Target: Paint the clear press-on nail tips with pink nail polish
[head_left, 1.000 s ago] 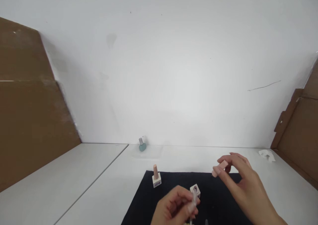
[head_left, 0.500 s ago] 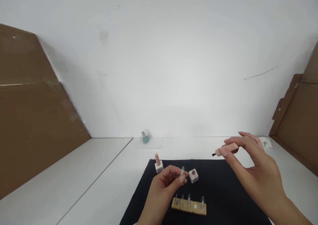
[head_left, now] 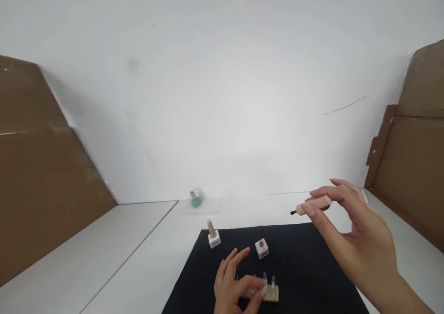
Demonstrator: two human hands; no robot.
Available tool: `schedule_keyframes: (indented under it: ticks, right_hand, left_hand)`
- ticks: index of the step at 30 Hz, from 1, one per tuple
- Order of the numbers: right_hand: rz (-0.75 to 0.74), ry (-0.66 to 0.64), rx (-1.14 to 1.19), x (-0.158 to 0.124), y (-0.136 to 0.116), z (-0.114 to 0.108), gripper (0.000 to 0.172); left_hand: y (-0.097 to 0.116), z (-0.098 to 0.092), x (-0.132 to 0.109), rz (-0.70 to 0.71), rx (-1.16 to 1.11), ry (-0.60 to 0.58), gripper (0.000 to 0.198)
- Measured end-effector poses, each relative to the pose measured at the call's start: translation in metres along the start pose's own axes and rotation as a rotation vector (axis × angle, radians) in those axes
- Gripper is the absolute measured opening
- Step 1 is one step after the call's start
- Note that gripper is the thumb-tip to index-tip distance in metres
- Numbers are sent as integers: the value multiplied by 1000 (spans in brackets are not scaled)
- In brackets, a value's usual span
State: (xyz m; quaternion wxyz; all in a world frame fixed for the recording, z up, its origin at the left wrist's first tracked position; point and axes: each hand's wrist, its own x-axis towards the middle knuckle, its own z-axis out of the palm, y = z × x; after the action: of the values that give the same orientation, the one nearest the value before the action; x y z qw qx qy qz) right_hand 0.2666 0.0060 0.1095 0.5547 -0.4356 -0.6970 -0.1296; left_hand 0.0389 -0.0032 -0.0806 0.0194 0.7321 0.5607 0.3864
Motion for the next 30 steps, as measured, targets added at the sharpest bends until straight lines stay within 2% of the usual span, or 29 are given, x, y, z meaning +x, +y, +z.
schedule_keyframes:
  ticks: [3,10,17,24,26,30]
  right_hand:
    - [5,-15,3,0,-1,1,12]
    - [12,-37,5,-3,2,2,11]
    - [-7,-58,0,-4,3,6,8]
    - [-30,-69,5,-5,2,9,8]
    - [-37,-73,15,-6,2,10,10]
    - [-37,-86,30,-9,2,13,7]
  left_hand:
    - [-2,5,-2,-69,-26,-30,20]
    - [8,9,0,-90,32,-72,29]
    - [9,14,0,-150,27,-89,27]
    - [1,21,-2,-249,-114,-101,32]
    - [0,22,-1,-247,-107,-97,33]
    - [3,18,0,-176,48,-119,31]
